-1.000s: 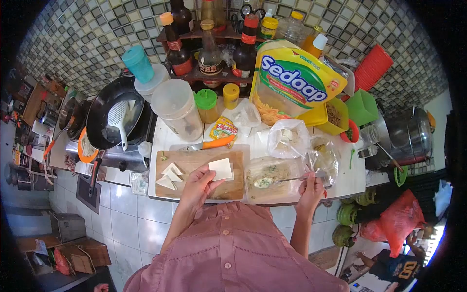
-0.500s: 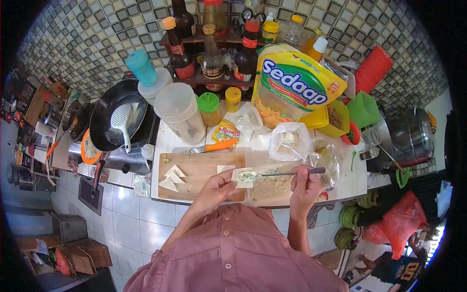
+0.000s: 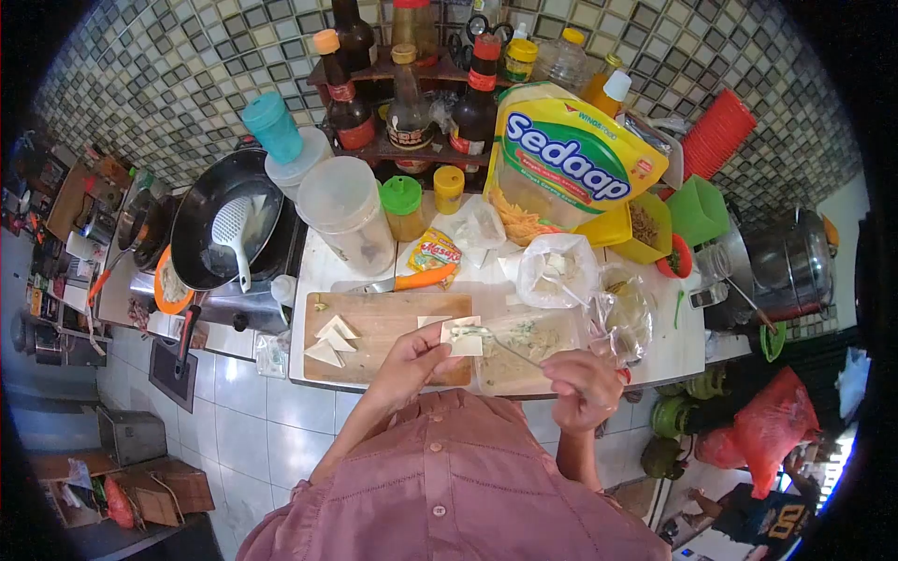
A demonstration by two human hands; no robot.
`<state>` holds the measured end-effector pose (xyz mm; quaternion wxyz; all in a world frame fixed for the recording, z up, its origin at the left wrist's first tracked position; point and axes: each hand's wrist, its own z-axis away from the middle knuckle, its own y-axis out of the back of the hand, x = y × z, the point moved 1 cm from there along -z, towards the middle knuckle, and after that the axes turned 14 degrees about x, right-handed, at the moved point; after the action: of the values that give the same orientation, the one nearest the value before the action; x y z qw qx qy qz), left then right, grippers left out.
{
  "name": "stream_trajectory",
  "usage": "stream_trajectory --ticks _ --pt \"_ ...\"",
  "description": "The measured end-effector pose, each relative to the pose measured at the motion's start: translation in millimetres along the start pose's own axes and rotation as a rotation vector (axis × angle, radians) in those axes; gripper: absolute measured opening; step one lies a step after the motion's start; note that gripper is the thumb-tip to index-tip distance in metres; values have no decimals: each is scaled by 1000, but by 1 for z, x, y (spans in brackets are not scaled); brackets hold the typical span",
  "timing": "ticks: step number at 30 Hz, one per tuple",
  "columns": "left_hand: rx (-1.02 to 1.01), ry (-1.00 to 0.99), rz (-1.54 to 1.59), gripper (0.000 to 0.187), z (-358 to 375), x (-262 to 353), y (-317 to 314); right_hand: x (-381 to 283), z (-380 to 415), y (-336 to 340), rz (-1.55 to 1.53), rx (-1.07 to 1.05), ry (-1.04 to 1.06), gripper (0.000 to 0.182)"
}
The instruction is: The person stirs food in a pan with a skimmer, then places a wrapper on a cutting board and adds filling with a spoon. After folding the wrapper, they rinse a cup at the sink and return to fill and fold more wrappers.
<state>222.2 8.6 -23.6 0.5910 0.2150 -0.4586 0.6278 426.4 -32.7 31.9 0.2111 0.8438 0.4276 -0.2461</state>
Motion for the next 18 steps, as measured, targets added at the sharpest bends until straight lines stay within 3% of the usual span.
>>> stream_trajectory --ticks 3,10,15,18 --pt "6 -8 30 31 1 2 0 -3 -2 -5 5 -138 105 20" --pt "49 -3 129 29 -1 -1 3 -7 -12 -4 -67 -98 136 18" --pt "60 -6 141 30 -4 -8 7 -7 -11 -7 -76 -246 153 21" --pt "70 14 135 30 -4 -8 5 -8 -15 -2 -46 -202 174 21"
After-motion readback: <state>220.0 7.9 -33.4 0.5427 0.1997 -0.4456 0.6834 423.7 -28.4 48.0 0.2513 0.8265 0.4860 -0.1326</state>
